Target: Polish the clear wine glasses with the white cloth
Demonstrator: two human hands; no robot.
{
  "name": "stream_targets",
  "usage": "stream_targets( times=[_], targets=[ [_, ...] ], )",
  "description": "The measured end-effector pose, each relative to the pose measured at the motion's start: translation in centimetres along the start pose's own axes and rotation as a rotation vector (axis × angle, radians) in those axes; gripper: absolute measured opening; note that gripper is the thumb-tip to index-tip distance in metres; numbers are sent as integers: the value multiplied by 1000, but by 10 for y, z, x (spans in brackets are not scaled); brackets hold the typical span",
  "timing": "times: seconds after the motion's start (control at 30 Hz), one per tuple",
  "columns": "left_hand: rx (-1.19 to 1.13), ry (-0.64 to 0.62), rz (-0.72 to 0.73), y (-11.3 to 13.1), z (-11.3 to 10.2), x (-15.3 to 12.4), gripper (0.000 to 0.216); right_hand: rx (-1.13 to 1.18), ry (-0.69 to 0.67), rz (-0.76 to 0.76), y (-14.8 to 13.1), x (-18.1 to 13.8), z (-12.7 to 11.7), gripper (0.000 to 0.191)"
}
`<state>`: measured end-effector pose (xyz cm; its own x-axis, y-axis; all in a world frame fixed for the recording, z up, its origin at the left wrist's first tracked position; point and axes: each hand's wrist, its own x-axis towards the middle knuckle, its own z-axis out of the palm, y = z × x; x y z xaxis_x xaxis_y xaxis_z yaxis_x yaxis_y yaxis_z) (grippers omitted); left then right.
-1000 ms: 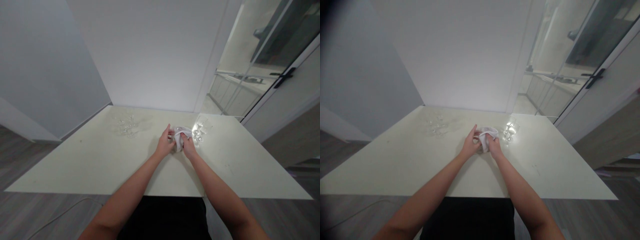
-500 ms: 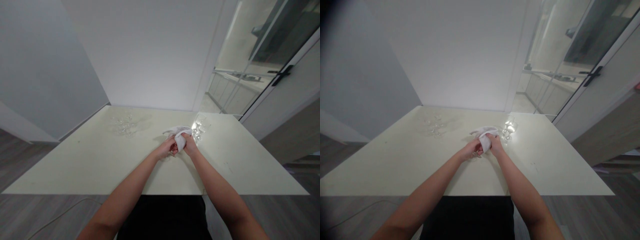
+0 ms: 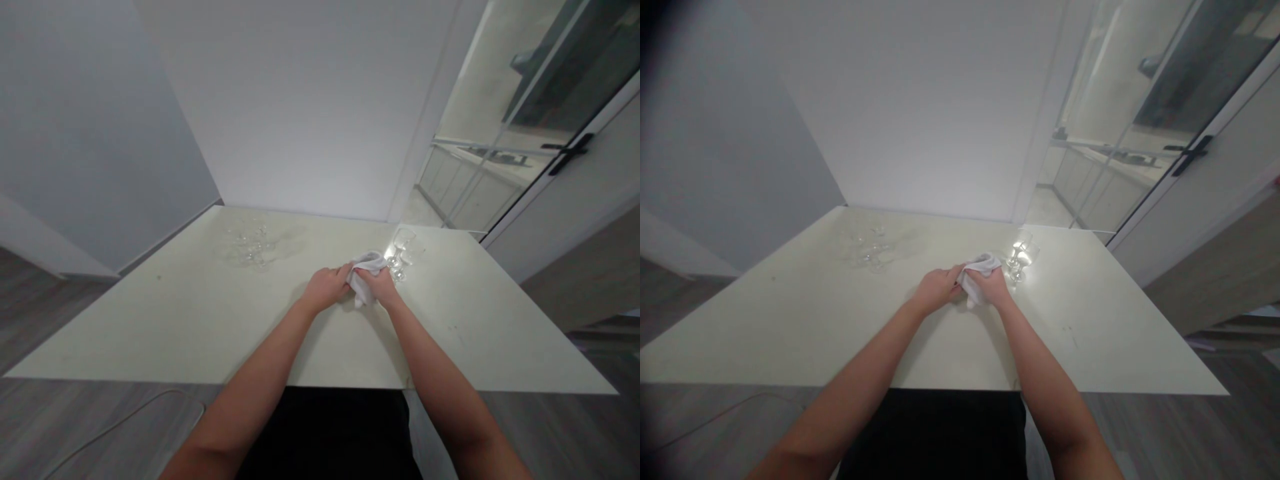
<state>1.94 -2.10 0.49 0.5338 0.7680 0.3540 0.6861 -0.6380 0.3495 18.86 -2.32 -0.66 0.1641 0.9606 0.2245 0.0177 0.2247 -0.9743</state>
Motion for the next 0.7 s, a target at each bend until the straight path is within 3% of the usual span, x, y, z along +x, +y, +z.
stream_targets(
  times=[0.1,0.17,0.3,0.4,0.5,0.63,0.7],
  targets=[
    [-211,-36,-34,-2,-4,-1,35,-23,-22,-54,0,-1,-1,32],
    [-471,-82,-23,-2,-6,-1,28,-16,-30,-85,0,-1,-2,31],
    [-1062,-308,-142,-1,-7,0,27,32,-56,-110,-1,-4,-7,32],
    [-1276,-452,-241,-2,-8,0,35,55,-99,-122,-2,-5,-10,34],
    [-1164,-405,-223,-3,-11,1,39,47,-75,-113,-2,-5,-7,32],
    [-601,-38,-133,1,-12,0,39,21,49,-61,-1,-2,0,29],
    [-390,23,-111,3,-9,0,39,19,75,-31,1,-2,2,29]
  ],
)
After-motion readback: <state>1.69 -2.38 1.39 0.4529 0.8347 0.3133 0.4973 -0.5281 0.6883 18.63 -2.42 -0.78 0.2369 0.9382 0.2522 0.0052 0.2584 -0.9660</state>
